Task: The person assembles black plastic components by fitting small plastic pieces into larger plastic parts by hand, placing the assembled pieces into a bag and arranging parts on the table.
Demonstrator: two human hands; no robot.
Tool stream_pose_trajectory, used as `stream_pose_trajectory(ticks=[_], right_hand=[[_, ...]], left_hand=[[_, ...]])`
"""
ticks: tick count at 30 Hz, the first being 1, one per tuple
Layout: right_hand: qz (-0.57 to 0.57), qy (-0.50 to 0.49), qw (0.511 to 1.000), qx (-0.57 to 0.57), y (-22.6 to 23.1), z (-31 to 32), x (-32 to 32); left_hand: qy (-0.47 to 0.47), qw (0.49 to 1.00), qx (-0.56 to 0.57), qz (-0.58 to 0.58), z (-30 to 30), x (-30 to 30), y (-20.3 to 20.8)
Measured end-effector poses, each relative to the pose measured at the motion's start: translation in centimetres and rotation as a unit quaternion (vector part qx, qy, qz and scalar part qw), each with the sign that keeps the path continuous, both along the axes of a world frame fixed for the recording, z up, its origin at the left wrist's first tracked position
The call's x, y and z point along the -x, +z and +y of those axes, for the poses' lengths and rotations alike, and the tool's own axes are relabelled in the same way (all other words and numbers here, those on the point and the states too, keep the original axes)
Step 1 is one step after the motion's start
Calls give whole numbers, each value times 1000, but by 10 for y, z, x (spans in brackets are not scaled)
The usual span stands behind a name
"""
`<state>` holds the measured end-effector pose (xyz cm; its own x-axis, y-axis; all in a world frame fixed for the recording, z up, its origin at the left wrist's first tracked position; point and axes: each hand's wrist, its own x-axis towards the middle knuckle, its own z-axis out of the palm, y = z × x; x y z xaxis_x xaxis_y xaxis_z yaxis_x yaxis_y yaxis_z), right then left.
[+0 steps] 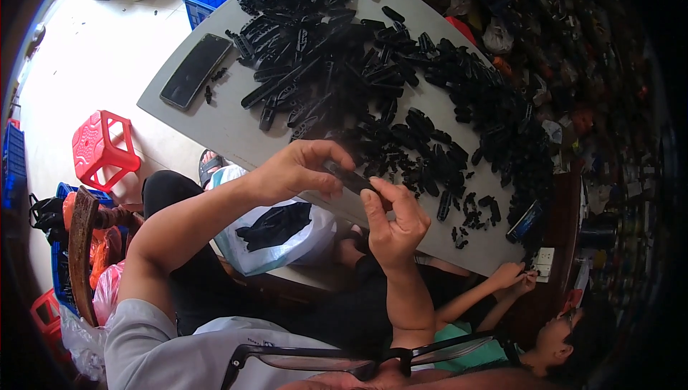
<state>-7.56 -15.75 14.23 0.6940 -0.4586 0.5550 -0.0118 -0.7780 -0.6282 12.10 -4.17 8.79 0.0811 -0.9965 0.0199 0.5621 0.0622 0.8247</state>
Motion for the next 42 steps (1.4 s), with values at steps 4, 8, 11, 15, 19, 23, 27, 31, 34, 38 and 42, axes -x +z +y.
stream_pose_trajectory(ticks=[4, 8, 11, 15, 19, 23, 27, 31, 34, 38, 42], right_hand=[[-6, 9, 999, 35, -5, -2, 0], [8, 8, 998, 70, -5, -3, -1], [20, 10, 996, 87, -5, -2, -2], [15, -1, 992, 124, -6, -1, -5], [14, 2, 979, 204, -14, -4, -8], [101, -18, 967, 235, -5, 3, -11], [173, 0, 965, 199, -4, 0, -11], [77, -3, 997, 20, -12, -5, -8], [65, -13, 946, -318, -8, 0, -8], [68, 19, 901, -428, -14, -4, -9], [104, 7, 905, -413, -16, -4, -10]], left_hand=[[-10, 999, 6, -36, -3, 3, -3], [-17, 999, 13, -26, -4, 7, -6], [-25, 999, 8, -27, -3, 9, -7], [-4, 999, 5, -44, -2, 9, -5], [23, 995, -2, -93, -2, 6, -5], [39, 995, -14, -93, -3, 9, -9], [60, 986, -12, -158, -3, 11, -8], [76, 969, -15, -235, -4, 13, -7], [86, 962, -23, -260, -1, 13, -3], [86, 955, -8, -282, -1, 15, 0], [90, 956, -22, -277, 0, 16, -2]])
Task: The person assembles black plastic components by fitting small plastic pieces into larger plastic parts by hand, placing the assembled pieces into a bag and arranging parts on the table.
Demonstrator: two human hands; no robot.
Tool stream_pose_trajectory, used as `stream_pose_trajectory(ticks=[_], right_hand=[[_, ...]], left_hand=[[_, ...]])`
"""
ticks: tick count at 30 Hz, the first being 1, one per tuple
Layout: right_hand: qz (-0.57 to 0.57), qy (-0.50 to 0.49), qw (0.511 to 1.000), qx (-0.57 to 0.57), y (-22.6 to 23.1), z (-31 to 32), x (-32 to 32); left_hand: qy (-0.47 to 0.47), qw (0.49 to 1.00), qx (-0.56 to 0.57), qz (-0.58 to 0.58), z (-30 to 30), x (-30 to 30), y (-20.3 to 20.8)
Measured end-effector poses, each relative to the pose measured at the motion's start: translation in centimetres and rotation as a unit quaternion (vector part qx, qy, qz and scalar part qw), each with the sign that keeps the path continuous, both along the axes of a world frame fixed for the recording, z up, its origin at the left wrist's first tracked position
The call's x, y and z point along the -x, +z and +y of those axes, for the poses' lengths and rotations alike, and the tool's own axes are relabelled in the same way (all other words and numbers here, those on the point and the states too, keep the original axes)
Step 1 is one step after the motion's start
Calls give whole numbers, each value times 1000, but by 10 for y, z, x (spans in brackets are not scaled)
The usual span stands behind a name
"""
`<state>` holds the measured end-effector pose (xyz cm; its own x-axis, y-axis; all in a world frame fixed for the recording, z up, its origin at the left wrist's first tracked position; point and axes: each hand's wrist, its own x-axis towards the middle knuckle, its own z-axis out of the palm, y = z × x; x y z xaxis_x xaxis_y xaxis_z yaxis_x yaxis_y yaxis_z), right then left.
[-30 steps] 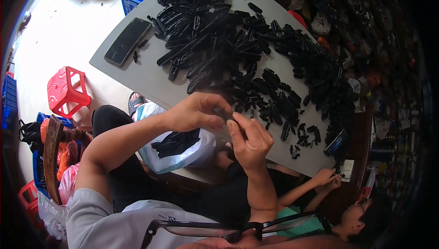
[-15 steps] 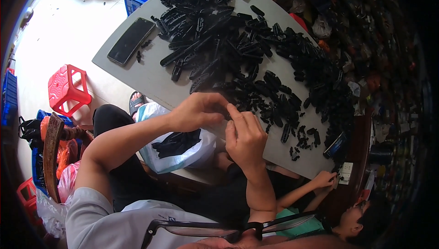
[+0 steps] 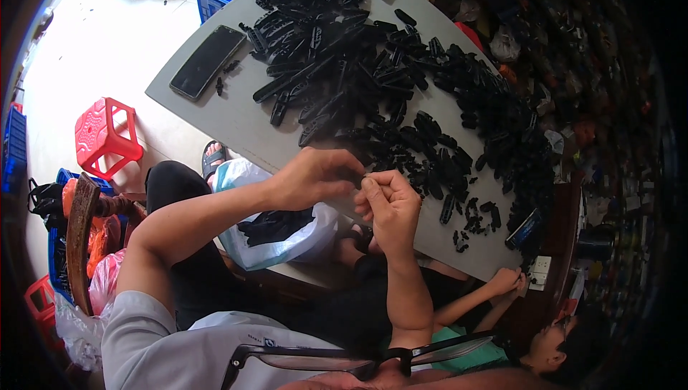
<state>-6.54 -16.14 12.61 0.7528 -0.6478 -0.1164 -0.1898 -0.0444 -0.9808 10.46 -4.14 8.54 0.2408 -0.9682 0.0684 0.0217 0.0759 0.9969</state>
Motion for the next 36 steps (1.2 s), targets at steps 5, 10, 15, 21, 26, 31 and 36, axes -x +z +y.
stream_pose_trajectory(ticks=[5, 10, 15, 21, 26, 31, 36], right_hand=[[35, 22, 999, 36, -3, -4, 1], [123, 43, 967, 218, -5, -5, -2], [57, 85, 993, 63, 0, 7, 0], [62, 113, 986, 108, -12, 13, 5], [101, 233, 934, 250, -23, 30, 4], [100, 167, 881, 432, -24, 17, 9], [316, -53, 796, 514, -4, -35, 16]], left_hand=[[-7, 1000, 20, -4, 1, -3, -4], [-39, 993, 7, 113, 2, -12, -7], [-135, 974, -3, 183, 3, -25, -7], [-116, 989, -81, 29, 6, -30, 23], [117, 914, 0, -389, -3, -20, 5], [140, 841, 40, -522, -13, -8, -8], [109, 793, 49, -597, -13, -8, -10]])
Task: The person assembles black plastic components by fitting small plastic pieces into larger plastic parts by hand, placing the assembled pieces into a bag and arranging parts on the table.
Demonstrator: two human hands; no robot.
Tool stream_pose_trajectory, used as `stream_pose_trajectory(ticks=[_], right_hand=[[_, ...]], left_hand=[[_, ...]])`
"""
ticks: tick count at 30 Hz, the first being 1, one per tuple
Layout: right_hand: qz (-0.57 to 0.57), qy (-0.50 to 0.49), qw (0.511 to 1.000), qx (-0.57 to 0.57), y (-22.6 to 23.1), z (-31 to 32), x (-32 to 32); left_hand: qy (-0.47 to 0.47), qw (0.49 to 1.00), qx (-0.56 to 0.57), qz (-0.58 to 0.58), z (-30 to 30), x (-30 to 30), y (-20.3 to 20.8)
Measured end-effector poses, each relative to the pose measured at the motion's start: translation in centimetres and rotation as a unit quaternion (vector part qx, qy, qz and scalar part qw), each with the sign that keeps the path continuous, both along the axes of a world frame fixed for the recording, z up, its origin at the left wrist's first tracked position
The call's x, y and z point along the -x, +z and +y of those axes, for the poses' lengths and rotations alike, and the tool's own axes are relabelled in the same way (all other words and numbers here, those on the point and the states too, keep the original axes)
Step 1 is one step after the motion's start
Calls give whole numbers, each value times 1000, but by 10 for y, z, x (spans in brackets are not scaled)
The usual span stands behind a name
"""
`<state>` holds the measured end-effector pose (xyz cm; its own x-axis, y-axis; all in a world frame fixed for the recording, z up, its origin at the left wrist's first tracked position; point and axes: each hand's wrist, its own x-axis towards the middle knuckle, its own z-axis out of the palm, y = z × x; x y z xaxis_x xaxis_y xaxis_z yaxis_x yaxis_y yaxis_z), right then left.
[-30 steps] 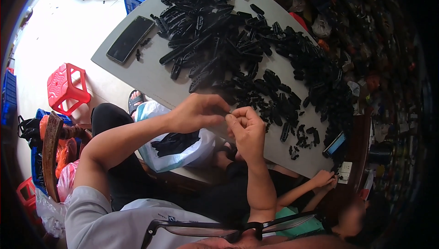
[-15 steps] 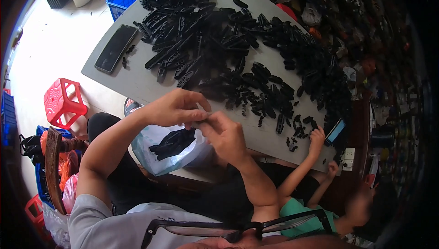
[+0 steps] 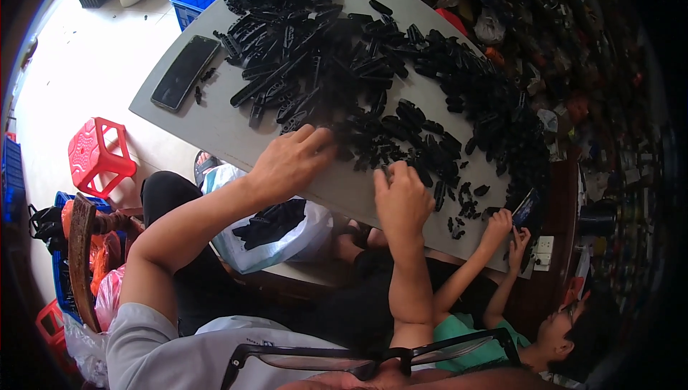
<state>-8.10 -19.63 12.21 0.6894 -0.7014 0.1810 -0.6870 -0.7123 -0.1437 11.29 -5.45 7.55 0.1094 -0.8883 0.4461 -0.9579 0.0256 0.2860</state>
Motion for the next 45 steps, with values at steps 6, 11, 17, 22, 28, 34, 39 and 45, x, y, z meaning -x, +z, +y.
stream_pose_trajectory(ticks=[6, 11, 17, 22, 28, 34, 39, 45], right_hand=[[30, 16, 999, 21, -12, -7, 6], [2, 36, 999, 12, -14, 0, 4], [19, 62, 998, -19, -11, -1, 0], [-35, 95, 993, -63, -15, -6, 2], [7, 34, 999, -38, -1, 5, 1], [-44, 74, 995, -44, -9, -7, 8], [-38, 85, 993, -78, -11, -13, 4], [-54, 91, 988, -108, -13, -11, 3]], left_hand=[[-17, 998, 57, 34, -3, 4, -2], [-66, 996, 29, 55, 0, 5, 1], [11, 998, 4, 65, 2, 5, 0], [-23, 995, 26, 90, -1, 2, 0], [-25, 978, 45, 202, 5, 0, 10], [-8, 969, 58, 241, 4, -1, 10], [-14, 967, 43, 251, 5, 1, 10], [-17, 943, 26, 332, 6, 5, 11]])
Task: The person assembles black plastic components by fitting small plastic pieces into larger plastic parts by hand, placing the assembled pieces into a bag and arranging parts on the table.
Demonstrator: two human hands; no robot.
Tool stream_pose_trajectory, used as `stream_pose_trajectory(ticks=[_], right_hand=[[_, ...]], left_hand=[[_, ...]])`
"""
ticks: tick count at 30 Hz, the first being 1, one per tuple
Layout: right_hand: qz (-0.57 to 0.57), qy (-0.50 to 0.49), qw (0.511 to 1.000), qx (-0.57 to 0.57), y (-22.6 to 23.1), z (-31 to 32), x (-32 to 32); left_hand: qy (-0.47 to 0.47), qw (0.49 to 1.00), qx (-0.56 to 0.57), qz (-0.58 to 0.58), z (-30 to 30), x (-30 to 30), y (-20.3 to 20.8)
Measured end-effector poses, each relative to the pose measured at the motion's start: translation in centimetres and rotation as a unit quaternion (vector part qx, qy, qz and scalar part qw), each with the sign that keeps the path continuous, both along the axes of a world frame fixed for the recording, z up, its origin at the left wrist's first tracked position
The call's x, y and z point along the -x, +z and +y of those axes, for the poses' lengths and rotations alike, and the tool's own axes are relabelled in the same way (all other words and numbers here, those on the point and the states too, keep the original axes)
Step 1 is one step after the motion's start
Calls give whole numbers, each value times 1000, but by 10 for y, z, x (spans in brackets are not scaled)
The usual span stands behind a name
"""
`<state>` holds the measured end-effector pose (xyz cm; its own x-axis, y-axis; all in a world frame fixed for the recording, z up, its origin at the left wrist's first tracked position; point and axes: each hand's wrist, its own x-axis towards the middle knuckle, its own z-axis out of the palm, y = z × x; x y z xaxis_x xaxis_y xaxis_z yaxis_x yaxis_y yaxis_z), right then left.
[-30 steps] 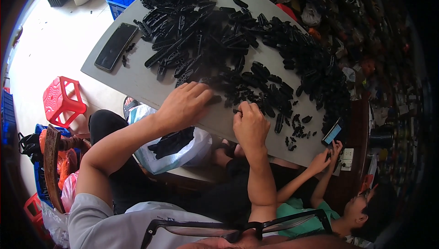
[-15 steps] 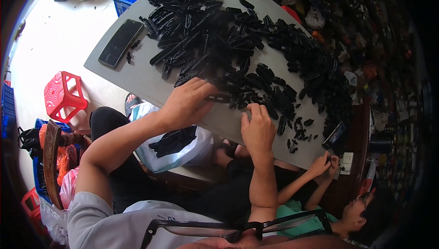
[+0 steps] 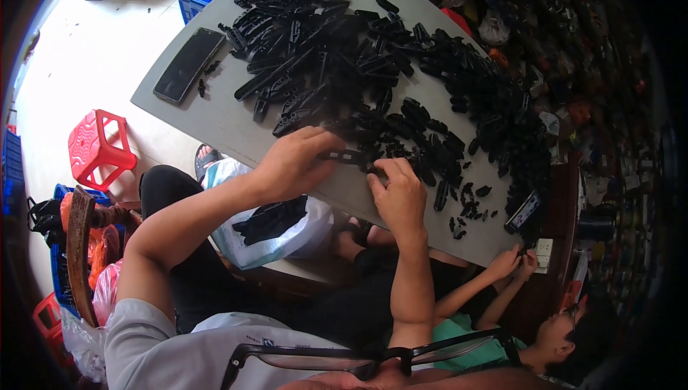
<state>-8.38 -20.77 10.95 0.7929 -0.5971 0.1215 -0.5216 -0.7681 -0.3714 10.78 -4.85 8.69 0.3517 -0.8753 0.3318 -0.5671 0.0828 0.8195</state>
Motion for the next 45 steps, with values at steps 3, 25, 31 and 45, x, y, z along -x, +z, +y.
stream_pose_trajectory(ticks=[3, 25, 31, 45], right_hand=[[-6, 10, 1000, -24, -5, -1, 0], [-334, -29, 869, -363, 25, 30, -3], [-281, 26, 948, -146, 23, 29, 0], [-278, 171, 944, 43, 23, 32, -11]], left_hand=[[-2, 999, 17, 29, -1, 1, 1], [-148, 886, -2, 439, -4, 0, -11], [-173, 872, -15, 458, -6, 2, -13], [-213, 850, -20, 481, -2, 3, -10]])
